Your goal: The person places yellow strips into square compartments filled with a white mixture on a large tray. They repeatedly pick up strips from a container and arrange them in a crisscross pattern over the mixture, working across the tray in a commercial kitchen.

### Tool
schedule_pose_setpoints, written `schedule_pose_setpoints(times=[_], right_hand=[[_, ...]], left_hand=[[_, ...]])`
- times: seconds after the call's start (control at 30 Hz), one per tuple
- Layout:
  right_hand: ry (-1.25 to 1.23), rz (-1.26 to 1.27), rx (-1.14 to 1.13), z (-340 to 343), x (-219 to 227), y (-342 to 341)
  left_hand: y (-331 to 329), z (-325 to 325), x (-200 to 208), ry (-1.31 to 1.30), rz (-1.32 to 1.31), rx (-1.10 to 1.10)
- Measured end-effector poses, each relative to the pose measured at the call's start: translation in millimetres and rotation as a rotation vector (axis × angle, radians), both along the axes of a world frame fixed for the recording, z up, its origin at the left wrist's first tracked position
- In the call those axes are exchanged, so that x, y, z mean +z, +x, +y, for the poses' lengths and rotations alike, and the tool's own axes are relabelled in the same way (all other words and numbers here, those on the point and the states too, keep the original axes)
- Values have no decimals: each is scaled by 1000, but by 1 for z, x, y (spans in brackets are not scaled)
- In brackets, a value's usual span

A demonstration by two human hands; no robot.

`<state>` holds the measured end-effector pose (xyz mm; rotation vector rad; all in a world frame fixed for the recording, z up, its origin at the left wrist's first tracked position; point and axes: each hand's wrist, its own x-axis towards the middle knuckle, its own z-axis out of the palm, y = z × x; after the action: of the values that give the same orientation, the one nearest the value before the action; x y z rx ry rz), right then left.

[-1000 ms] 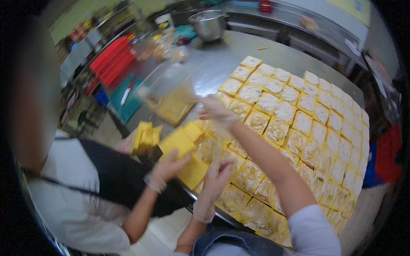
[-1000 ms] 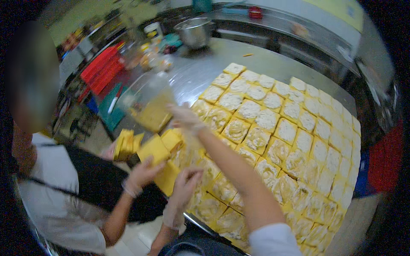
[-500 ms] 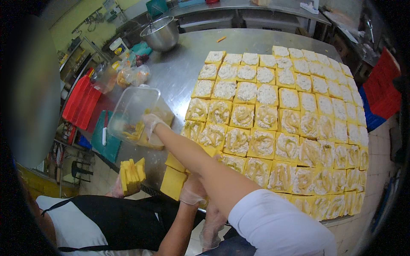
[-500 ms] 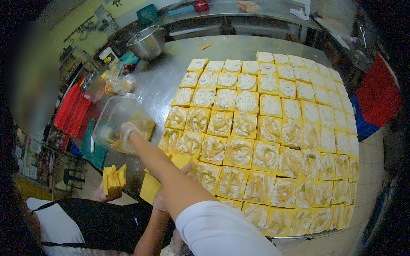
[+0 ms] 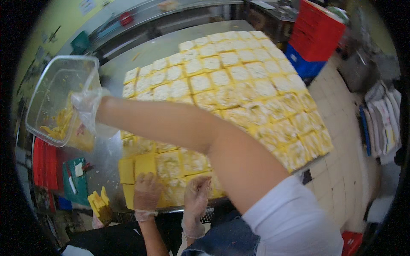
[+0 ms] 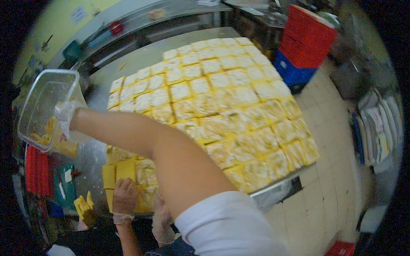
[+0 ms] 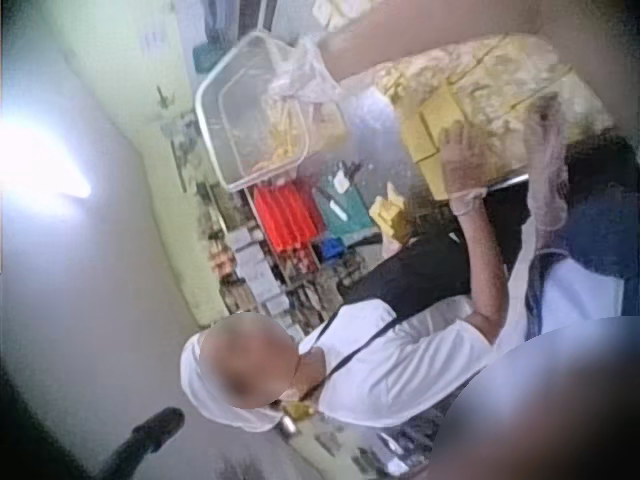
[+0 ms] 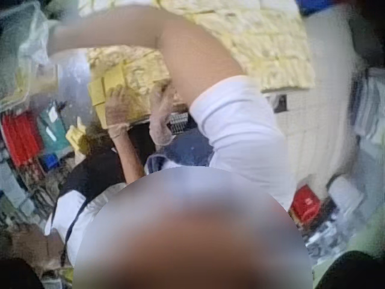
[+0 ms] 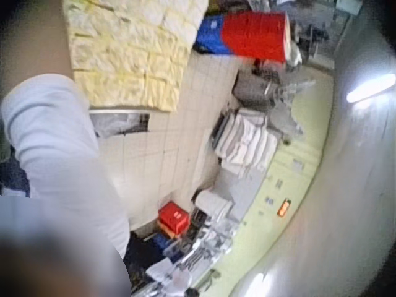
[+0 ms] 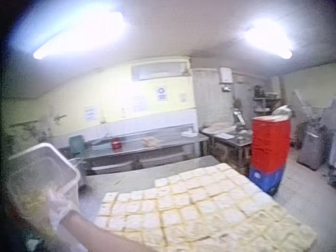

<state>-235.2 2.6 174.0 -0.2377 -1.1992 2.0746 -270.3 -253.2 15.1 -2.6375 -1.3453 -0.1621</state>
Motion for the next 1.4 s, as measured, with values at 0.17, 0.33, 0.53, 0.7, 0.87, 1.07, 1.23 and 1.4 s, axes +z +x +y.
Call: schedule_pose_setpoints(times=[0.17, 0.33, 0.53, 0.7, 0.87, 1.07, 1.23, 1.4], right_hand=[[88, 129, -66, -85, 65, 238], [23, -107, -425, -272, 90, 476], [-175, -326, -834, -483, 73, 660], [-211, -875, -1269, -630, 20, 770], [-627, -626, -1541, -736, -28, 838], [-757, -596, -1551, -791, -100, 934], [-877, -594, -1514, -793, -140, 1014], [-914, -659, -1359, -763, -152, 1122]], left_hand=[[78, -10, 58, -166, 297, 113], [330, -95, 39, -1282, -1340, -85], [480, -213, 74, -1138, -1642, -113], [582, -270, 81, -1252, -1618, -275], [679, -296, 76, -1104, -1565, -398], [891, -309, 45, -695, -734, -1165], [1068, -354, -19, 80, 474, -1483], [1187, -312, -77, -734, 94, -778]])
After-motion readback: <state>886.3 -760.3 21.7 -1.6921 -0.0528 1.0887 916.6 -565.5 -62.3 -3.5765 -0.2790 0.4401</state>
